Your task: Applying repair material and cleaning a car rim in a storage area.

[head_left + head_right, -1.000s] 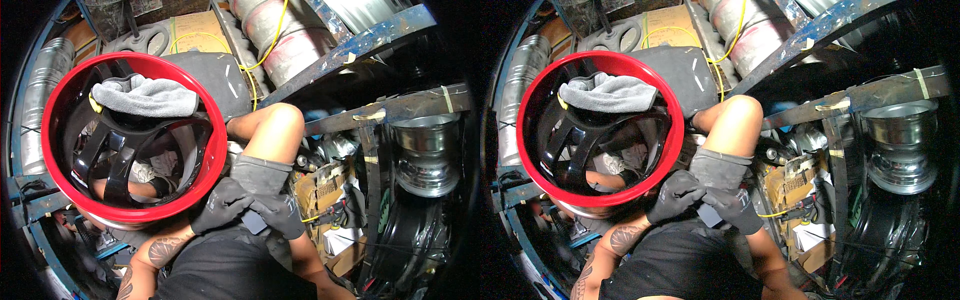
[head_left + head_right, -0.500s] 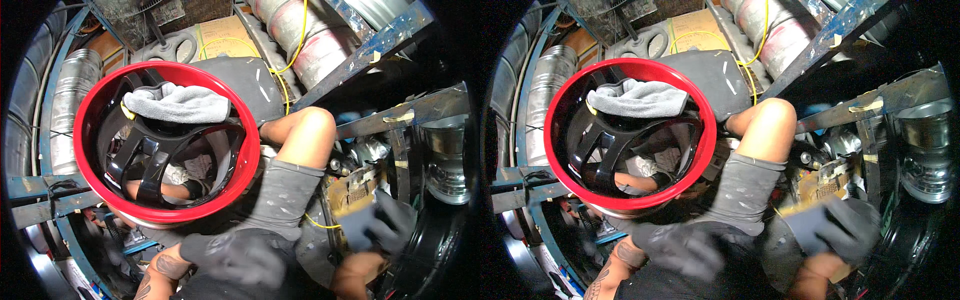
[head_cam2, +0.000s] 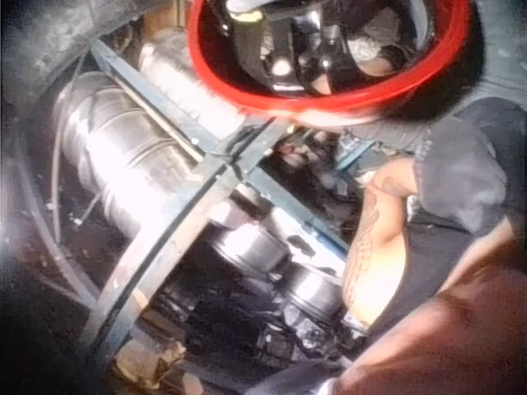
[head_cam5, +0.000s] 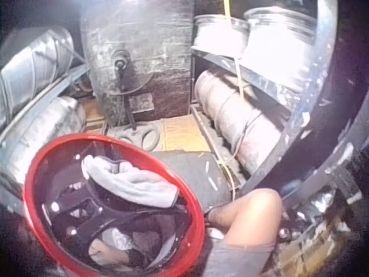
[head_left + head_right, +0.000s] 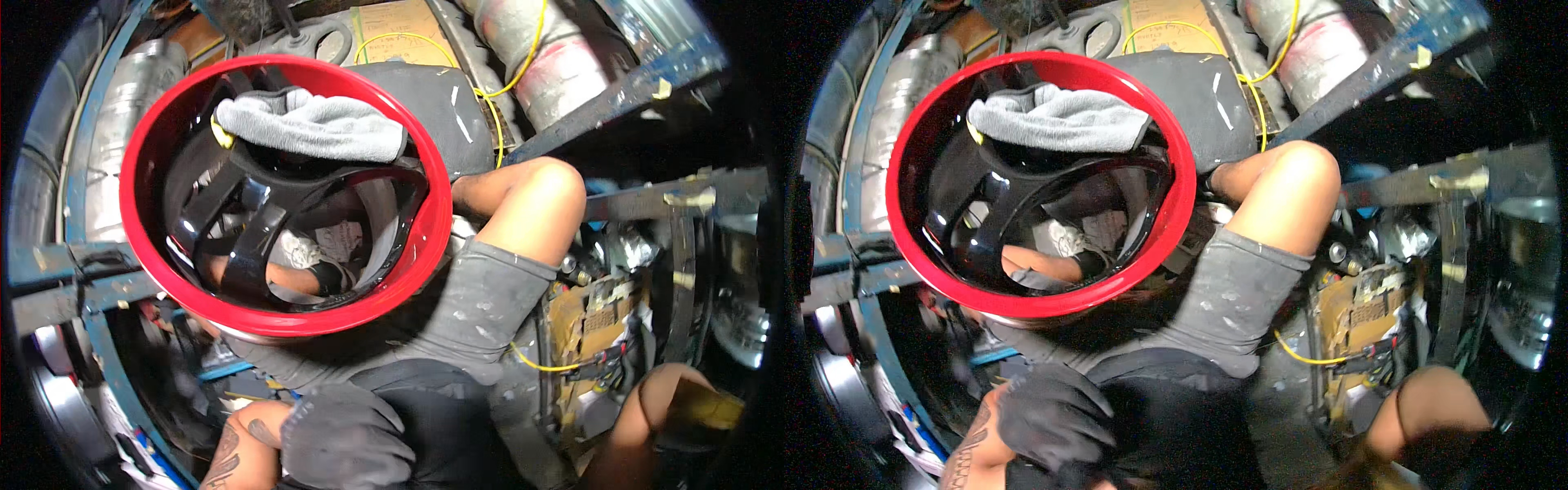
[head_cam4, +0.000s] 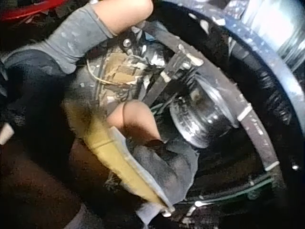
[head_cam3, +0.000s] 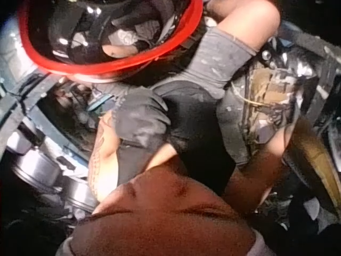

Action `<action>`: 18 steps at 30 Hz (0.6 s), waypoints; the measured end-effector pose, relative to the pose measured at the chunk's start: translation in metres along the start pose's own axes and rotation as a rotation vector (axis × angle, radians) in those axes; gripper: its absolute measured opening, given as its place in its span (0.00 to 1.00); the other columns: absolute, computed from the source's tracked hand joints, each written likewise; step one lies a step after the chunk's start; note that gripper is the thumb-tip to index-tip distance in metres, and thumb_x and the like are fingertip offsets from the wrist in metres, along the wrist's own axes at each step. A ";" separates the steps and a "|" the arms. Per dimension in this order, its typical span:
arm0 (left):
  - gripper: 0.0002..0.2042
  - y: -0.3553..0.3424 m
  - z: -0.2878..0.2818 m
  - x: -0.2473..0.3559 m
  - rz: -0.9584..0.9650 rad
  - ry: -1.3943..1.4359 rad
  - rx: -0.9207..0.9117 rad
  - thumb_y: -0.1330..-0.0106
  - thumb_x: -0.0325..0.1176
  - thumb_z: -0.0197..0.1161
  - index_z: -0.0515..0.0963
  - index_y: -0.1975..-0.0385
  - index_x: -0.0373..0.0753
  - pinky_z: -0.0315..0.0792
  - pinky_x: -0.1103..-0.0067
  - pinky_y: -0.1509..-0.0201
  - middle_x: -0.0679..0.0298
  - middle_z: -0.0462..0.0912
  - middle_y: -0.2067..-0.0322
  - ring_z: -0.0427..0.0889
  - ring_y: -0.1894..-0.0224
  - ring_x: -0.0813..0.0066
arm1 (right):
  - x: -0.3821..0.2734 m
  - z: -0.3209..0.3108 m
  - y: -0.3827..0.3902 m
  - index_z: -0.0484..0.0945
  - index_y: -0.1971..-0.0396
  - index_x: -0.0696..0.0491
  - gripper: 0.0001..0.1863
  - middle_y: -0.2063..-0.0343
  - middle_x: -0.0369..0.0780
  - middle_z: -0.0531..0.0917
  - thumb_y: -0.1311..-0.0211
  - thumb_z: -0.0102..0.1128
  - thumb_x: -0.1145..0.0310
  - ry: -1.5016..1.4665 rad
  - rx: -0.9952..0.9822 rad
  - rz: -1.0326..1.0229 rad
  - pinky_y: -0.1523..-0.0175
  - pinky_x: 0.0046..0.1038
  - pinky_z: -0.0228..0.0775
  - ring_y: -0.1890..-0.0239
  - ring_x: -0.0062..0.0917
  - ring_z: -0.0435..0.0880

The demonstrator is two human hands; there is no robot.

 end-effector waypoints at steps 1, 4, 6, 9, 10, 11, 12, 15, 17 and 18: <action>0.16 -0.003 -0.001 -0.007 0.006 0.000 0.027 0.28 0.37 0.57 0.76 0.47 0.34 0.74 0.67 0.47 0.53 0.81 0.51 0.81 0.51 0.61 | 0.004 0.000 -0.004 0.80 0.54 0.62 0.22 0.58 0.49 0.83 0.48 0.64 0.66 0.005 -0.004 -0.012 0.59 0.31 0.77 0.63 0.35 0.85; 0.16 0.002 0.012 -0.020 -0.015 0.035 0.117 0.28 0.37 0.57 0.76 0.46 0.35 0.74 0.68 0.47 0.53 0.81 0.51 0.81 0.51 0.61 | 0.002 0.004 -0.011 0.80 0.54 0.62 0.22 0.58 0.49 0.83 0.47 0.64 0.65 -0.026 -0.026 -0.031 0.57 0.31 0.76 0.62 0.35 0.85; 0.16 0.009 0.006 -0.025 -0.032 0.033 0.150 0.28 0.37 0.57 0.75 0.46 0.35 0.74 0.68 0.47 0.53 0.81 0.50 0.81 0.51 0.62 | -0.003 0.010 -0.022 0.80 0.53 0.63 0.22 0.57 0.49 0.83 0.47 0.63 0.65 -0.034 -0.007 -0.039 0.56 0.31 0.76 0.62 0.35 0.85; 0.16 0.019 -0.001 -0.025 -0.079 0.013 0.193 0.28 0.37 0.56 0.75 0.45 0.35 0.74 0.68 0.47 0.53 0.80 0.50 0.81 0.51 0.62 | -0.011 0.015 -0.035 0.79 0.52 0.63 0.23 0.57 0.49 0.83 0.46 0.63 0.65 -0.060 0.047 -0.054 0.55 0.31 0.76 0.61 0.35 0.85; 0.16 0.023 -0.003 -0.023 -0.098 0.004 0.204 0.28 0.37 0.56 0.75 0.45 0.35 0.74 0.68 0.47 0.53 0.80 0.50 0.81 0.51 0.62 | -0.014 0.015 -0.039 0.79 0.52 0.63 0.23 0.57 0.49 0.83 0.46 0.62 0.65 -0.070 0.071 -0.057 0.54 0.31 0.76 0.61 0.35 0.85; 0.17 0.025 -0.005 -0.021 -0.116 -0.006 0.216 0.28 0.37 0.56 0.75 0.45 0.35 0.74 0.68 0.47 0.53 0.80 0.50 0.81 0.51 0.62 | -0.017 0.015 -0.041 0.79 0.52 0.63 0.23 0.57 0.49 0.83 0.46 0.62 0.65 -0.079 0.094 -0.061 0.54 0.31 0.76 0.60 0.35 0.85; 0.17 0.027 -0.007 -0.019 -0.134 -0.017 0.224 0.28 0.37 0.56 0.75 0.45 0.35 0.74 0.68 0.47 0.53 0.80 0.50 0.81 0.51 0.63 | -0.019 0.014 -0.044 0.79 0.52 0.63 0.23 0.57 0.49 0.83 0.46 0.62 0.65 -0.088 0.119 -0.063 0.53 0.31 0.76 0.60 0.35 0.85; 0.17 0.028 -0.011 -0.014 -0.183 -0.041 0.248 0.27 0.37 0.56 0.75 0.44 0.35 0.74 0.68 0.47 0.53 0.80 0.50 0.81 0.51 0.63 | -0.024 0.010 -0.048 0.79 0.51 0.64 0.24 0.57 0.49 0.83 0.45 0.61 0.64 -0.111 0.189 -0.063 0.52 0.31 0.76 0.59 0.35 0.85; 0.17 0.030 -0.011 -0.012 -0.223 -0.046 0.256 0.27 0.37 0.56 0.75 0.44 0.35 0.74 0.68 0.47 0.53 0.80 0.49 0.81 0.51 0.64 | -0.029 0.009 -0.048 0.79 0.51 0.64 0.24 0.57 0.49 0.84 0.45 0.61 0.64 -0.132 0.234 -0.049 0.51 0.31 0.75 0.58 0.35 0.85; 0.17 0.033 -0.010 -0.010 -0.247 -0.045 0.256 0.27 0.37 0.56 0.75 0.44 0.35 0.74 0.68 0.47 0.53 0.80 0.49 0.81 0.51 0.64 | -0.032 0.009 -0.047 0.79 0.50 0.64 0.24 0.57 0.49 0.84 0.45 0.61 0.64 -0.145 0.257 -0.035 0.51 0.31 0.75 0.58 0.35 0.85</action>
Point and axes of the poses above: each hand's wrist, its own y-axis away from the middle knuckle, its own z-axis out of the palm, x = y × z, the point moved 10 cm from there along -y, towards the middle knuckle
